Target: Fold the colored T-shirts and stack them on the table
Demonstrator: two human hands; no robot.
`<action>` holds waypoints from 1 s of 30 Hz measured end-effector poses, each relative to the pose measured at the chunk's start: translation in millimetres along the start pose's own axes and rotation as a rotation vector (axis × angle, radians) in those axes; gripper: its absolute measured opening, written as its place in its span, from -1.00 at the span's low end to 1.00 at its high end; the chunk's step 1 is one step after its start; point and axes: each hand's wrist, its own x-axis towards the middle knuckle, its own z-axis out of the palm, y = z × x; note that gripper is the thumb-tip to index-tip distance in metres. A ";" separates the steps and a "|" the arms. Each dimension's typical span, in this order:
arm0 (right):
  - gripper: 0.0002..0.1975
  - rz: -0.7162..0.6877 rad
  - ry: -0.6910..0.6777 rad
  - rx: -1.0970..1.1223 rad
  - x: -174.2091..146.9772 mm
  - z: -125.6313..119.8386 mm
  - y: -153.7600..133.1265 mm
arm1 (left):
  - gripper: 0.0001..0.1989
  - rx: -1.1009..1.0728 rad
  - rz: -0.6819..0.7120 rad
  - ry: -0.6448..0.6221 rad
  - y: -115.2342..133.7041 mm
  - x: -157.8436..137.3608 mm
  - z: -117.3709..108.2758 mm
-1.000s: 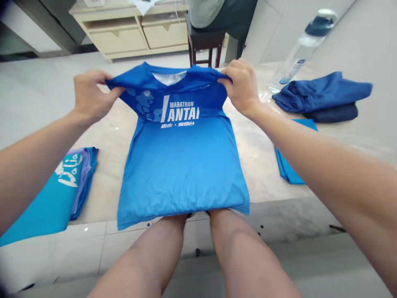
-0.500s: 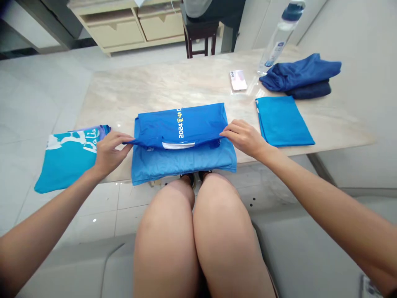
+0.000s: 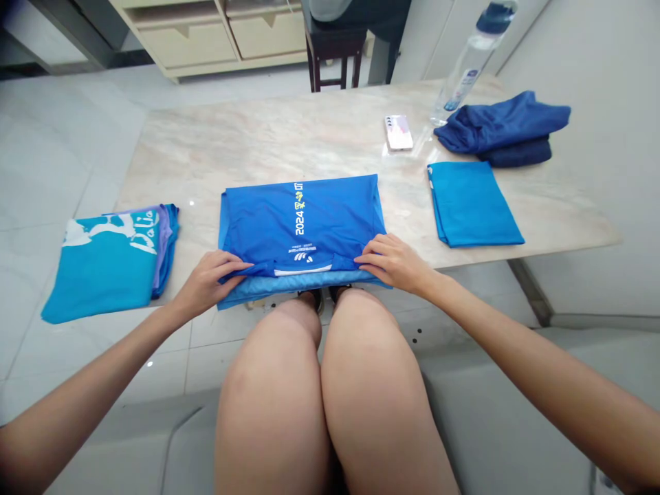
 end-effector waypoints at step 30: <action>-0.30 0.414 -0.067 -0.153 66.4 48.2 34.5 | -0.30 0.230 -0.415 0.038 -7.4 74.8 40.5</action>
